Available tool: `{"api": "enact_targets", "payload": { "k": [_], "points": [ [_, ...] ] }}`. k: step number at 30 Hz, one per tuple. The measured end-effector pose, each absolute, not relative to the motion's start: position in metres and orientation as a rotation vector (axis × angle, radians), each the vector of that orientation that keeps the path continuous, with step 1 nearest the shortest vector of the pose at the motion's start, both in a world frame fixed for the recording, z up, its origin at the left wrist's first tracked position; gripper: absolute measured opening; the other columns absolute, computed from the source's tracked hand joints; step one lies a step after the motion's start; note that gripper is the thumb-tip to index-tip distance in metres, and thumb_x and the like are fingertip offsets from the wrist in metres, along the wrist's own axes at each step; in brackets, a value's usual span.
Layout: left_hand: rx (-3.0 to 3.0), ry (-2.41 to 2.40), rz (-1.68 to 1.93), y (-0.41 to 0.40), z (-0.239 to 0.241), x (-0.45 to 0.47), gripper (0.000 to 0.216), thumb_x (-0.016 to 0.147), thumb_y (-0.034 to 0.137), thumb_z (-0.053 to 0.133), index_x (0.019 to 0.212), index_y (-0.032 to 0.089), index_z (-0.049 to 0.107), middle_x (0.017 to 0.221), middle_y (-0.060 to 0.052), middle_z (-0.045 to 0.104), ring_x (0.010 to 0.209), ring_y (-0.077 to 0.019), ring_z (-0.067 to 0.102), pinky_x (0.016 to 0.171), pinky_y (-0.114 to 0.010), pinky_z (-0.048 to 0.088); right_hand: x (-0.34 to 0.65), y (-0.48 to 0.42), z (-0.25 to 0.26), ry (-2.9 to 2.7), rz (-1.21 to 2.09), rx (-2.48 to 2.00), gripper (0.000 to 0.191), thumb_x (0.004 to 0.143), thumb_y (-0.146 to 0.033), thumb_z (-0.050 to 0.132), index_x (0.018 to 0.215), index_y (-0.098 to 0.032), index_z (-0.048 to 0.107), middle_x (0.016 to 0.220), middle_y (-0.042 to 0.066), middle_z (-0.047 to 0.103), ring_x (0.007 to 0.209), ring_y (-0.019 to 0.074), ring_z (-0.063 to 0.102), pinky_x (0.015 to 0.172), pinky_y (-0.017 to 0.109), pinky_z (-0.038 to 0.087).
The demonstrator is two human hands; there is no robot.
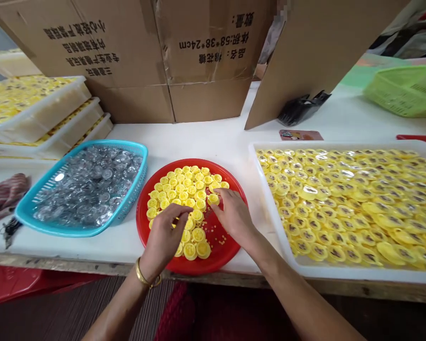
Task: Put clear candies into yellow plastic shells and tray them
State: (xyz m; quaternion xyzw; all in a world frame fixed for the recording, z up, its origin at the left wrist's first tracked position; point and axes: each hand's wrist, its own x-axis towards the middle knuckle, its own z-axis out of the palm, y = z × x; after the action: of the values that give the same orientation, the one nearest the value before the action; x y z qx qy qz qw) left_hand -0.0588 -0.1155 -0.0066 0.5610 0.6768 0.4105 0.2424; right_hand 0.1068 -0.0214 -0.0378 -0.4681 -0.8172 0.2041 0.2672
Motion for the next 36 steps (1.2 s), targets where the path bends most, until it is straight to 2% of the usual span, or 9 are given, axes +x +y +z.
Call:
{"api": "enact_targets", "payload": {
  "k": [5,10,13,15,18,22,28,32,36],
  "points": [
    [1.707,1.911,0.821,-0.137,-0.005,-0.078,0.017,0.086,0.022,0.054,0.086,0.02,0.071,0.083,-0.005,0.07,0.076,-0.0168,0.064,0.067,-0.027,0.046,0.1,-0.017,-0.057,-2.366,0.385,-1.213,0.03,0.084,-0.011,0.054,0.113,-0.015,0.059,0.11,0.013,0.064,0.103,0.0284,0.054,0.092,0.044,0.046],
    [1.868,1.9,0.466,-0.149,-0.019,-0.055,0.022,0.088,0.016,0.049,0.095,0.02,0.07,0.087,-0.006,0.066,0.078,-0.018,0.062,0.07,-0.029,0.045,0.111,-0.026,-0.054,-2.373,0.349,-1.226,0.024,0.085,-0.012,0.052,0.108,-0.016,0.06,0.107,0.012,0.062,0.101,0.0277,0.054,0.092,0.043,0.046],
    [2.017,1.943,0.301,-0.146,-0.023,-0.045,0.022,0.089,0.015,0.047,0.092,0.019,0.069,0.089,-0.007,0.064,0.084,-0.0212,0.06,0.071,-0.032,0.044,0.118,-0.035,-0.05,-2.364,0.425,-1.169,0.027,0.086,-0.012,0.052,0.111,-0.018,0.058,0.11,0.011,0.061,0.105,0.0269,0.055,0.094,0.043,0.046],
    [2.071,1.975,0.244,-0.143,-0.024,-0.043,0.021,0.089,0.016,0.047,0.089,0.019,0.068,0.088,-0.008,0.062,0.085,-0.0223,0.059,0.07,-0.032,0.044,0.122,-0.044,-0.047,-2.436,0.595,-1.076,0.028,0.086,-0.011,0.052,0.111,-0.02,0.059,0.11,0.009,0.062,0.105,0.0247,0.057,0.093,0.041,0.048],
    [2.054,2.027,0.279,-0.139,-0.022,-0.044,0.022,0.091,0.018,0.046,0.086,0.018,0.067,0.085,-0.007,0.062,0.082,-0.0211,0.059,0.068,-0.031,0.043,0.122,-0.055,-0.046,-2.612,0.839,-0.92,0.035,0.084,-0.005,0.049,0.114,-0.02,0.059,0.109,0.008,0.063,0.103,0.0219,0.06,0.09,0.036,0.05],
    [1.962,2.084,0.398,-0.139,-0.018,-0.051,0.023,0.092,0.022,0.047,0.084,0.018,0.068,0.082,-0.006,0.062,0.076,-0.0185,0.06,0.066,-0.029,0.042,0.115,-0.058,-0.047,-2.76,0.831,-0.756,0.044,0.083,0.0,0.043,0.118,-0.02,0.06,0.108,0.008,0.063,0.101,0.0213,0.061,0.086,0.034,0.051],
    [1.867,2.062,0.493,-0.145,-0.022,-0.052,0.021,0.091,0.021,0.049,0.086,0.018,0.07,0.081,-0.006,0.063,0.075,-0.0176,0.061,0.065,-0.028,0.043,0.111,-0.051,-0.043,-2.835,0.698,-0.778,0.031,0.086,-0.007,0.048,0.11,-0.02,0.062,0.1,0.008,0.066,0.095,0.022,0.064,0.079,0.033,0.053],
    [1.824,2.026,0.684,-0.145,-0.015,-0.056,0.02,0.09,0.02,0.05,0.087,0.018,0.07,0.08,-0.005,0.064,0.075,-0.016,0.061,0.068,-0.026,0.045,0.121,-0.053,-0.051,-2.77,0.621,-0.825,0.026,0.084,-0.015,0.055,0.11,-0.019,0.058,0.102,0.008,0.066,0.092,0.0237,0.066,0.075,0.035,0.055],
    [1.832,2.226,0.852,-0.137,0.005,-0.109,0.019,0.088,0.018,0.051,0.085,0.018,0.07,0.079,-0.005,0.065,0.073,-0.0149,0.06,0.068,-0.025,0.045,0.137,-0.05,-0.07,-2.664,0.472,-0.815,0.02,0.084,-0.024,0.055,0.105,-0.021,0.054,0.1,0.007,0.067,0.081,0.0224,0.069,0.065,0.033,0.056]
  ]
}}
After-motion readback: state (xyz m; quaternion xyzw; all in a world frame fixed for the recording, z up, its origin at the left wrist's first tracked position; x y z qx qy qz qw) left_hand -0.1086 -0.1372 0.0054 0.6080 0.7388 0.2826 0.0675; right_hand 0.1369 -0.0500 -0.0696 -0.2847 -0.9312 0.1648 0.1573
